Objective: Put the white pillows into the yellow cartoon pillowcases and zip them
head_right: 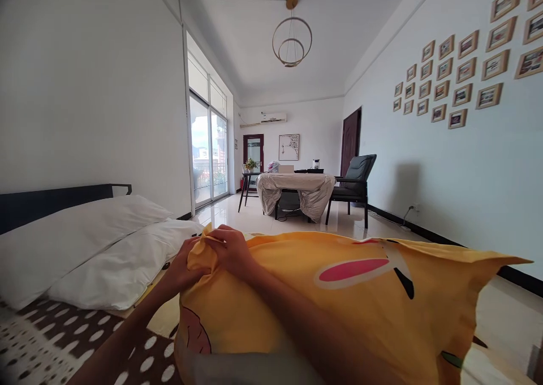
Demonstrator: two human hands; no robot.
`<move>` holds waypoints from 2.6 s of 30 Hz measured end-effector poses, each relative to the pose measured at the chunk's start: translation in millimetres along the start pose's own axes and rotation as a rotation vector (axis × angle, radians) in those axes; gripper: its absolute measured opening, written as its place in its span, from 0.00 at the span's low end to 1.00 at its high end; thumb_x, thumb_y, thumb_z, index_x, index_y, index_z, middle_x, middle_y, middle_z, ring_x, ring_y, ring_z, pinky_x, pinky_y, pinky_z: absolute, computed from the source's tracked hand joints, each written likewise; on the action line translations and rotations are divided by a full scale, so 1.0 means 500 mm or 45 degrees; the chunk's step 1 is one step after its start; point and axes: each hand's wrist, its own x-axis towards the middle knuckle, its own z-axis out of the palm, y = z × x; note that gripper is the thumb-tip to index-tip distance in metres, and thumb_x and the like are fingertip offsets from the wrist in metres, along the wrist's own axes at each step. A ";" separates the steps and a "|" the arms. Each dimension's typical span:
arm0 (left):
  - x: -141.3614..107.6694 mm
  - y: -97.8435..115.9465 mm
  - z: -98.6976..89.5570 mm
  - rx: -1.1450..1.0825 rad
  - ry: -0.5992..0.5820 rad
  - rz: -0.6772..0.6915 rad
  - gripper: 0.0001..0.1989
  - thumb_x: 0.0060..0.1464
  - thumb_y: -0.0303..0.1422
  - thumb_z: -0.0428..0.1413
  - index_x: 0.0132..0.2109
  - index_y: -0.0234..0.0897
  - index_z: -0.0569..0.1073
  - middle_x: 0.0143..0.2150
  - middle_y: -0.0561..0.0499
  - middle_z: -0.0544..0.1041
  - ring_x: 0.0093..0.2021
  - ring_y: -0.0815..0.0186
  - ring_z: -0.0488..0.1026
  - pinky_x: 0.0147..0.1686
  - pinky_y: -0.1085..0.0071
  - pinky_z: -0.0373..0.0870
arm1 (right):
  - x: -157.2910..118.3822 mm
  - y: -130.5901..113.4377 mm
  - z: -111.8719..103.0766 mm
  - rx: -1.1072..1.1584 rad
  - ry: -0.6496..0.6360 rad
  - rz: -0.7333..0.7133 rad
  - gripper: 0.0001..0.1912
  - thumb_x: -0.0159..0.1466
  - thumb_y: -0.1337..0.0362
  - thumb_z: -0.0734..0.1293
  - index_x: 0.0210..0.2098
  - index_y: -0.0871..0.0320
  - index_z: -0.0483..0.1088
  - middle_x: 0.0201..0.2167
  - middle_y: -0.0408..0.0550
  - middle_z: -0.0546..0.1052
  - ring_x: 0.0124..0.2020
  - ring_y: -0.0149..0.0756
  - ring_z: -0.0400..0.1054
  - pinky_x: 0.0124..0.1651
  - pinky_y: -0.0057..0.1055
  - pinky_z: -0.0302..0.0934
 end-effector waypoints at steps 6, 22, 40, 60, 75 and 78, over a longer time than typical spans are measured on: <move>-0.016 0.018 0.002 0.061 -0.110 0.007 0.30 0.38 0.24 0.52 0.53 0.39 0.62 0.41 0.51 0.74 0.38 0.60 0.72 0.38 0.65 0.69 | -0.003 0.012 -0.002 0.122 -0.054 0.052 0.10 0.60 0.59 0.64 0.30 0.58 0.74 0.26 0.42 0.66 0.30 0.29 0.61 0.33 0.25 0.57; -0.016 -0.023 -0.007 -0.631 -0.305 -0.518 0.18 0.46 0.40 0.56 0.43 0.33 0.73 0.35 0.47 0.76 0.36 0.58 0.73 0.36 0.64 0.70 | -0.006 0.011 -0.015 0.214 -0.135 0.015 0.15 0.59 0.52 0.65 0.29 0.58 0.75 0.28 0.43 0.67 0.32 0.30 0.62 0.36 0.27 0.57; -0.039 0.001 0.027 -0.317 0.178 -0.144 0.13 0.49 0.41 0.56 0.30 0.36 0.65 0.25 0.57 0.62 0.27 0.71 0.59 0.26 0.76 0.60 | -0.018 0.005 -0.021 -0.482 0.207 -0.235 0.09 0.62 0.66 0.63 0.38 0.56 0.74 0.33 0.48 0.71 0.38 0.36 0.62 0.46 0.36 0.54; -0.032 -0.002 0.066 -0.802 0.365 -0.360 0.17 0.46 0.40 0.59 0.42 0.36 0.67 0.35 0.52 0.74 0.35 0.65 0.71 0.33 0.73 0.68 | -0.043 0.014 0.045 -0.802 -0.143 0.318 0.10 0.61 0.61 0.62 0.40 0.60 0.67 0.29 0.49 0.76 0.30 0.36 0.69 0.31 0.28 0.53; -0.036 0.027 0.051 -0.287 0.486 -0.171 0.13 0.50 0.36 0.53 0.43 0.36 0.69 0.32 0.53 0.74 0.32 0.65 0.70 0.32 0.72 0.68 | -0.037 0.011 0.024 0.096 -0.058 0.358 0.11 0.53 0.68 0.65 0.36 0.59 0.73 0.17 0.35 0.61 0.21 0.25 0.54 0.25 0.23 0.50; -0.034 0.038 0.046 -0.417 0.459 -0.218 0.12 0.49 0.39 0.54 0.38 0.36 0.69 0.31 0.54 0.73 0.31 0.66 0.69 0.30 0.74 0.67 | -0.039 0.011 0.015 -0.023 -0.058 0.318 0.13 0.56 0.67 0.63 0.39 0.56 0.75 0.17 0.36 0.63 0.21 0.25 0.55 0.26 0.23 0.51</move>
